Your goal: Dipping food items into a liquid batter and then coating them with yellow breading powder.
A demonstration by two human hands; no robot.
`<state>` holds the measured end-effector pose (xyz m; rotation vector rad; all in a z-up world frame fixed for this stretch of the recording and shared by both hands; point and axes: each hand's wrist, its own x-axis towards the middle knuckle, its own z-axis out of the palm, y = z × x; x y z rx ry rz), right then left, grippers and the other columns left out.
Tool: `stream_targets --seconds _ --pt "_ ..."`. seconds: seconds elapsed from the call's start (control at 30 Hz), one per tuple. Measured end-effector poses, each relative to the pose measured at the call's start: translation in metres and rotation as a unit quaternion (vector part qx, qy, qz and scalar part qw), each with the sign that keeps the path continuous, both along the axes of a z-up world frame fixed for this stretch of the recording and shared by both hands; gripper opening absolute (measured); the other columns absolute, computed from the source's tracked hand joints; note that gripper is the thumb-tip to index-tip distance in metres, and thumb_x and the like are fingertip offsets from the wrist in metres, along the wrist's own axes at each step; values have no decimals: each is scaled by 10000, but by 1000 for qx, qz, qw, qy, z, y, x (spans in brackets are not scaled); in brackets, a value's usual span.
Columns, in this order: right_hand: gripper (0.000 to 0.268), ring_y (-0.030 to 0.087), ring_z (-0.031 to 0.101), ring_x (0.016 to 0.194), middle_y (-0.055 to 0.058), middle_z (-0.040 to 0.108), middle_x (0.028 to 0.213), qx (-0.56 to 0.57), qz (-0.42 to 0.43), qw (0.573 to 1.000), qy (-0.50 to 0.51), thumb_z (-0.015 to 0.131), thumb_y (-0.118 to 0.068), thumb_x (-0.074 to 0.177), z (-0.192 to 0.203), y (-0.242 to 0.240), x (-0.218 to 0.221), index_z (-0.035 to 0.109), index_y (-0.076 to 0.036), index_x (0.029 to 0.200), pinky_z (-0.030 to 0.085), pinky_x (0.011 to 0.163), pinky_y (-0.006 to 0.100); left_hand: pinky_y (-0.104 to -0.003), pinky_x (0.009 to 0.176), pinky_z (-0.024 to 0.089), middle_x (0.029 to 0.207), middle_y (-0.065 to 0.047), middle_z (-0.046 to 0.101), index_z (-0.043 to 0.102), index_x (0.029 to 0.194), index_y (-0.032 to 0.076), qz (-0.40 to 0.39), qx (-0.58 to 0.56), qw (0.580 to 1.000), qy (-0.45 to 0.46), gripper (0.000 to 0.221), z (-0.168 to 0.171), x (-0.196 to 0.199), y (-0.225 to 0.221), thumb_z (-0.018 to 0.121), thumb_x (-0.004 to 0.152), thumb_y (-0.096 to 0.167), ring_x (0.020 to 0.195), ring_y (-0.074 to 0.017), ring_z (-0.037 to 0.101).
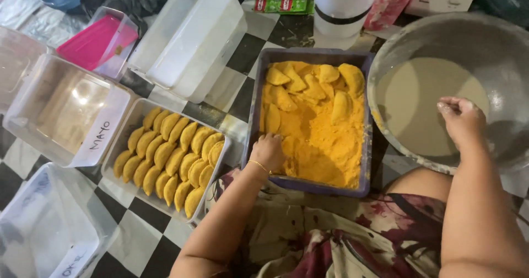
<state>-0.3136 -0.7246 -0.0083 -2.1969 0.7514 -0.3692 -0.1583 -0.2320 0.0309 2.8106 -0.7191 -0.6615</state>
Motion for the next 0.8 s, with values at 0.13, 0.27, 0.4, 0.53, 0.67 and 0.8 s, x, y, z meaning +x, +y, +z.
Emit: stream_targets --seconds 0.13,0.27,0.4,0.53,0.67,0.8 --pt "204 211 651 910 121 708 1062 43 -17 999 -5 657 -74 1091 19 13 5 696 13 1271 500 762 334 -499 999 465 1232 -147 559 596 1209 96 -31 -17 999 -27 510 21 -12 -8 787 736 101 1170 -364 535" --pt "183 177 651 898 89 698 1041 62 -7 998 -30 667 -67 1084 13 12 4 697 -5 1253 494 759 299 -467 928 525 1276 -185 600 557 1302 55 12 -76 997 30 560 -3 -7 -7 723 772 122 1112 -397 613" --pt "195 182 647 894 88 707 1030 49 -12 999 -13 667 -97 1083 11 9 3 702 -15 1257 486 759 308 -370 845 540 1193 -111 590 597 1239 58 42 -252 964 78 504 57 -9 -3 758 762 35 943 -277 632" --pt "203 190 632 878 97 698 1057 42 -14 999 1 676 -89 1084 2 4 0 711 -9 1267 488 754 316 -473 954 449 1108 -55 640 631 1119 158 -109 -87 962 -236 324 52 -22 -2 698 875 361 1114 -305 573" --pt "277 314 644 823 134 734 1046 -77 13 995 69 701 -241 1108 -45 -35 -2 758 -26 1273 493 722 433 -452 901 478 1097 -121 604 612 1153 105 -21 -153 957 -247 385 48 -12 12 657 771 76 1029 -347 577" --pt "189 376 628 959 297 646 1177 -13 65 997 -43 614 29 1275 -180 -114 -18 638 156 1413 523 796 432 -362 766 529 953 -112 654 691 1050 25 63 -438 876 -193 406 65 36 71 824 666 20 816 -286 616"
